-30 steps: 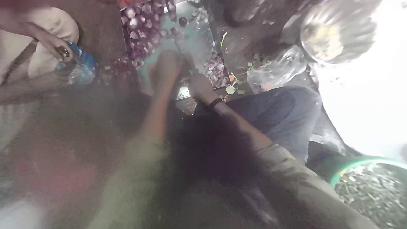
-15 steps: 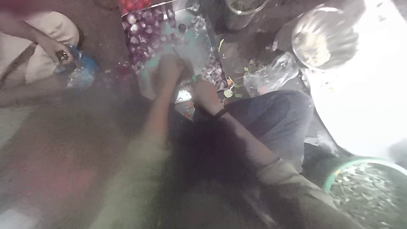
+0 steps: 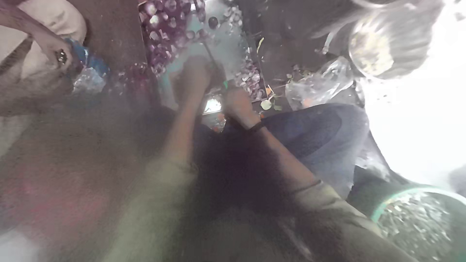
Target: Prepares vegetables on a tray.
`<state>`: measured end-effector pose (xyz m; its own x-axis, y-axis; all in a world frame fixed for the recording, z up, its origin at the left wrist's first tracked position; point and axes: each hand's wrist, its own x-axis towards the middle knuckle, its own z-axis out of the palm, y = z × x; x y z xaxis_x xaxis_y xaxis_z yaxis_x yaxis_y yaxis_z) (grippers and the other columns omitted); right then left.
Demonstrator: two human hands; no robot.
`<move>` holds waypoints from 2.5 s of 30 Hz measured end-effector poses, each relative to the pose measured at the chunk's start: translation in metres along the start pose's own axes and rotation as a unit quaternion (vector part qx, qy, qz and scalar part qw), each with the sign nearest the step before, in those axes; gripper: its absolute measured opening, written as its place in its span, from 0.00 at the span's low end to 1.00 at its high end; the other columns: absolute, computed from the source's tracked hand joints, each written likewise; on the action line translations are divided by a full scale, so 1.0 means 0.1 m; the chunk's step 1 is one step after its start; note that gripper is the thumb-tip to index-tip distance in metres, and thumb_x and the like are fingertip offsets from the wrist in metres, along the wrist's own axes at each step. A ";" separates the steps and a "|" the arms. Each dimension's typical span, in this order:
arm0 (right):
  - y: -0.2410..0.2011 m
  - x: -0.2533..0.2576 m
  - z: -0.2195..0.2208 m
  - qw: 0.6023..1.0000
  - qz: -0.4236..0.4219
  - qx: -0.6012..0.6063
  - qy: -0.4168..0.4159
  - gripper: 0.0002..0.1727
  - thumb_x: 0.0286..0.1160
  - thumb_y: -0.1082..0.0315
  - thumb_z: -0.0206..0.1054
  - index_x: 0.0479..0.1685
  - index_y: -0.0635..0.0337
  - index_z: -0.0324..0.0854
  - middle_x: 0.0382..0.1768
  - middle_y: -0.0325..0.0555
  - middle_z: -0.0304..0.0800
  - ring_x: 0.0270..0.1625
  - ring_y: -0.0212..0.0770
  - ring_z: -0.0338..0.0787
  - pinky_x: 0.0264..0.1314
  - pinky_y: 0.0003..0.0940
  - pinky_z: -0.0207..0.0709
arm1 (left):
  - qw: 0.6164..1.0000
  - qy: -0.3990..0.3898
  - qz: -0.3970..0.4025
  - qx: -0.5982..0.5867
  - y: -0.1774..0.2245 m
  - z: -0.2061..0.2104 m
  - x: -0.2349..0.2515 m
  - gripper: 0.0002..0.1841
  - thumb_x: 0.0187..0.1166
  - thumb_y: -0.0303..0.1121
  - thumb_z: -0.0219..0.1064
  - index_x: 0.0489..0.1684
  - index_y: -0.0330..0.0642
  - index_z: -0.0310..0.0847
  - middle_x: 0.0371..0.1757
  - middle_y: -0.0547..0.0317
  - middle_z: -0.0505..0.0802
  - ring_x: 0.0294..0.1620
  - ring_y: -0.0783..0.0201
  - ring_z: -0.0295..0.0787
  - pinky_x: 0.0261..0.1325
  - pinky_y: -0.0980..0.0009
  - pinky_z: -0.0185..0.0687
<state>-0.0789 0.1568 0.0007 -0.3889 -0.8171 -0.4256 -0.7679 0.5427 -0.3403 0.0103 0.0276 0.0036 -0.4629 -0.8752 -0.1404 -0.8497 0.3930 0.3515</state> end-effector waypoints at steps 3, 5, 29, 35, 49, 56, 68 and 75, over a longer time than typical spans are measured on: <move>0.02 0.07 0.03 0.999 -0.043 0.014 0.010 0.24 0.80 0.58 0.65 0.68 0.64 0.75 0.46 0.60 0.91 0.49 0.61 0.94 0.47 0.61 0.86 | 1.000 -0.008 -0.002 -0.012 0.04 -0.04 -0.02 0.12 0.73 0.29 0.72 0.52 0.45 0.94 0.57 0.48 0.95 0.64 0.46 0.90 0.73 0.44 0.80; -0.01 0.18 0.07 0.998 -0.061 0.007 0.006 0.25 0.80 0.56 0.66 0.68 0.64 0.80 0.55 0.63 0.89 0.54 0.64 0.92 0.52 0.64 0.85 | 1.000 -0.014 -0.005 -0.015 0.09 -0.09 -0.03 0.12 0.74 0.30 0.72 0.53 0.43 0.93 0.57 0.45 0.95 0.65 0.44 0.89 0.74 0.43 0.79; -0.11 -0.01 0.07 0.998 -0.040 -0.031 0.036 0.25 0.82 0.61 0.62 0.74 0.62 0.76 0.59 0.61 0.90 0.51 0.62 0.94 0.48 0.62 0.86 | 1.000 -0.020 -0.018 -0.006 0.09 -0.06 -0.03 0.10 0.73 0.29 0.72 0.48 0.40 0.93 0.58 0.41 0.93 0.66 0.41 0.88 0.71 0.40 0.81; -0.23 0.27 -0.02 0.999 -0.042 -0.005 -0.009 0.25 0.84 0.60 0.62 0.76 0.63 0.75 0.59 0.63 0.90 0.58 0.64 0.92 0.57 0.65 0.84 | 0.999 -0.034 0.003 -0.010 0.12 -0.16 -0.10 0.11 0.80 0.31 0.68 0.51 0.37 0.93 0.57 0.38 0.94 0.65 0.39 0.89 0.72 0.40 0.78; -0.11 -0.10 -0.01 0.999 -0.009 -0.043 0.023 0.22 0.87 0.56 0.58 0.67 0.66 0.75 0.44 0.61 0.91 0.48 0.63 0.94 0.46 0.62 0.85 | 1.000 -0.005 -0.002 -0.027 0.03 -0.04 -0.03 0.09 0.75 0.29 0.70 0.46 0.39 0.94 0.56 0.41 0.94 0.65 0.41 0.89 0.70 0.39 0.80; -0.22 0.24 -0.03 0.999 -0.030 0.001 -0.011 0.26 0.82 0.60 0.65 0.73 0.68 0.74 0.59 0.65 0.89 0.58 0.66 0.92 0.57 0.65 0.84 | 1.000 -0.020 0.010 -0.017 0.09 -0.13 -0.06 0.10 0.79 0.29 0.68 0.49 0.39 0.94 0.57 0.41 0.95 0.65 0.41 0.89 0.73 0.42 0.79; -0.20 -0.18 -0.21 0.999 0.011 -0.041 0.006 0.23 0.84 0.54 0.60 0.66 0.63 0.75 0.44 0.59 0.91 0.48 0.61 0.94 0.46 0.61 0.86 | 0.999 0.008 0.001 -0.049 -0.07 0.04 0.02 0.09 0.80 0.31 0.68 0.47 0.37 0.93 0.57 0.39 0.94 0.65 0.40 0.89 0.71 0.38 0.80; -0.16 -0.17 -0.06 0.997 0.003 -0.077 0.011 0.20 0.85 0.58 0.57 0.64 0.65 0.75 0.45 0.61 0.91 0.49 0.63 0.94 0.46 0.62 0.85 | 0.998 0.003 -0.015 -0.056 -0.01 -0.04 -0.03 0.09 0.79 0.29 0.67 0.46 0.37 0.92 0.56 0.40 0.94 0.64 0.41 0.89 0.71 0.40 0.81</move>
<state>-0.0629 0.1606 0.0182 -0.4033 -0.8192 -0.4079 -0.8339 0.5125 -0.2047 0.0138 0.0291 0.0073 -0.4353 -0.8881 -0.1477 -0.8298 0.3323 0.4483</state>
